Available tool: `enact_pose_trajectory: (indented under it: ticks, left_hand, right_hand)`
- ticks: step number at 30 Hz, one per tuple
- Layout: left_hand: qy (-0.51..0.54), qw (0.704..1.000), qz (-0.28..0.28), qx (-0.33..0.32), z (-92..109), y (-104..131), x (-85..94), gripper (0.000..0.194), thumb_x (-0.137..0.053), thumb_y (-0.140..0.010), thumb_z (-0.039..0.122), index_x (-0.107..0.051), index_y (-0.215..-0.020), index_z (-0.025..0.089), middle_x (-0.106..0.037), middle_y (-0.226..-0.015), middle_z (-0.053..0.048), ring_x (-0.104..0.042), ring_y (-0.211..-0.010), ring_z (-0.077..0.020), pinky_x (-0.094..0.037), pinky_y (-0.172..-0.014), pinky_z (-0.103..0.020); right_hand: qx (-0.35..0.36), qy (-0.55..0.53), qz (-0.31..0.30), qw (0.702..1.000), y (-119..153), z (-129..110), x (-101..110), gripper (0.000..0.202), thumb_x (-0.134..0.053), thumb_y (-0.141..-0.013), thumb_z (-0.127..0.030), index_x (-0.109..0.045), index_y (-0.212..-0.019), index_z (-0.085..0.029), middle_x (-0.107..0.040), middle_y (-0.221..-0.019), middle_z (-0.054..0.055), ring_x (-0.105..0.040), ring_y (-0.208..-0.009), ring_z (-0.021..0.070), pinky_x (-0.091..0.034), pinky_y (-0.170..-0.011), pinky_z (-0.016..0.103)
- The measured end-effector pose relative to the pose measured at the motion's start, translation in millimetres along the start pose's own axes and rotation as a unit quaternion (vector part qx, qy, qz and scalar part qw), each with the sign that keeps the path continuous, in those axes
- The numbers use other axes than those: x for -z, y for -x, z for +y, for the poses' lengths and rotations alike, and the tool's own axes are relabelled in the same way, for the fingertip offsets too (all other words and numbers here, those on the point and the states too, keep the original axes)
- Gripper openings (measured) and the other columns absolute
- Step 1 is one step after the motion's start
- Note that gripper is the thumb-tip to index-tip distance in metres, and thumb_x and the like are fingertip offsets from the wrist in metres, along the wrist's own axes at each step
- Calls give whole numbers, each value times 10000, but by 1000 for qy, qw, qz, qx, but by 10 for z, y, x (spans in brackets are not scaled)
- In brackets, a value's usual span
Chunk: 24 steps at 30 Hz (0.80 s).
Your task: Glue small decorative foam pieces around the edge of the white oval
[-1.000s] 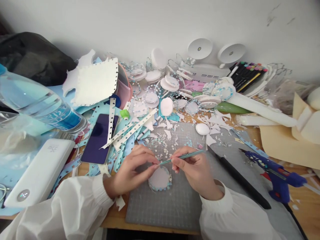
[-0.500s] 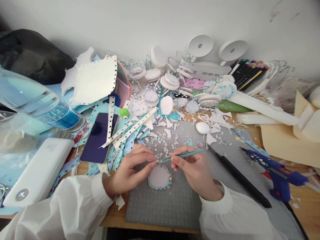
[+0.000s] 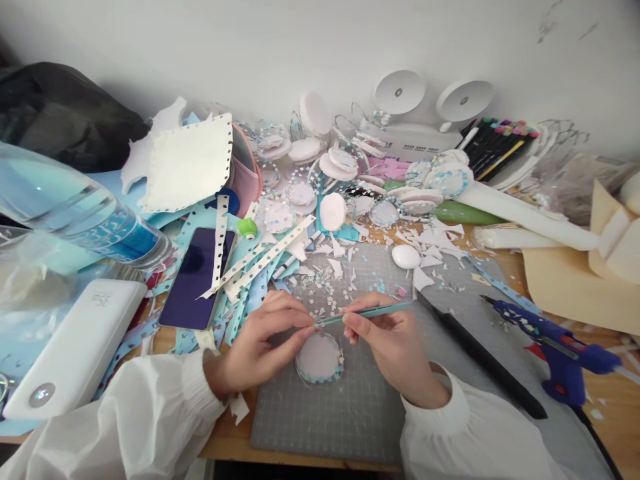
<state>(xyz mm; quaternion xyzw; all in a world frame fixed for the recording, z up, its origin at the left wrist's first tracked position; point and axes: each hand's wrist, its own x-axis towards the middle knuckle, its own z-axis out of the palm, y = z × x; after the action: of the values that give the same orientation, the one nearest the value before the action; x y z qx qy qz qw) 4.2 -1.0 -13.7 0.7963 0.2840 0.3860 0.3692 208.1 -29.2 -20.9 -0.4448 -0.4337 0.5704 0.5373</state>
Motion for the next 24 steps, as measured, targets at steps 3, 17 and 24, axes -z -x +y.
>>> enact_pose_trajectory:
  ticks: [3, 17, 24]
  left_hand:
    - [-3, 1000, -3, -2, -7, 4, 0, 122, -550, -910, 159, -668, -939, 175, -682, -824, -69, -589, -775, -183, -443, -723, -337]
    - [26, 998, 35, 36, 42, 6, 16, 166, -555, -922, 233, -705, -886, 169, -632, -745, -56, -570, -729, -169, -449, -685, -306]
    - [99, 994, 12, 45, 86, -14, 76, 359, -501, -950, 398, -710, -788, 155, -573, -659, -44, -524, -679, -165, -423, -642, -300]
  right_hand:
    - [-4, 14, -3, 1000, -1, -12, 2, 99, -745, -766, -291, -690, -764, -209, -661, -634, 0, -611, -521, 115, -526, -463, 231]
    - [179, 122, 39, 976, -17, -141, 34, 52, -701, -792, -190, -675, -766, -226, -653, -673, 1, -598, -554, 127, -501, -485, 267]
    - [471, 429, -16, 771, 107, -329, -251, 197, -641, -817, -79, -671, -907, -251, -731, -792, 34, -668, -651, 155, -548, -544, 291]
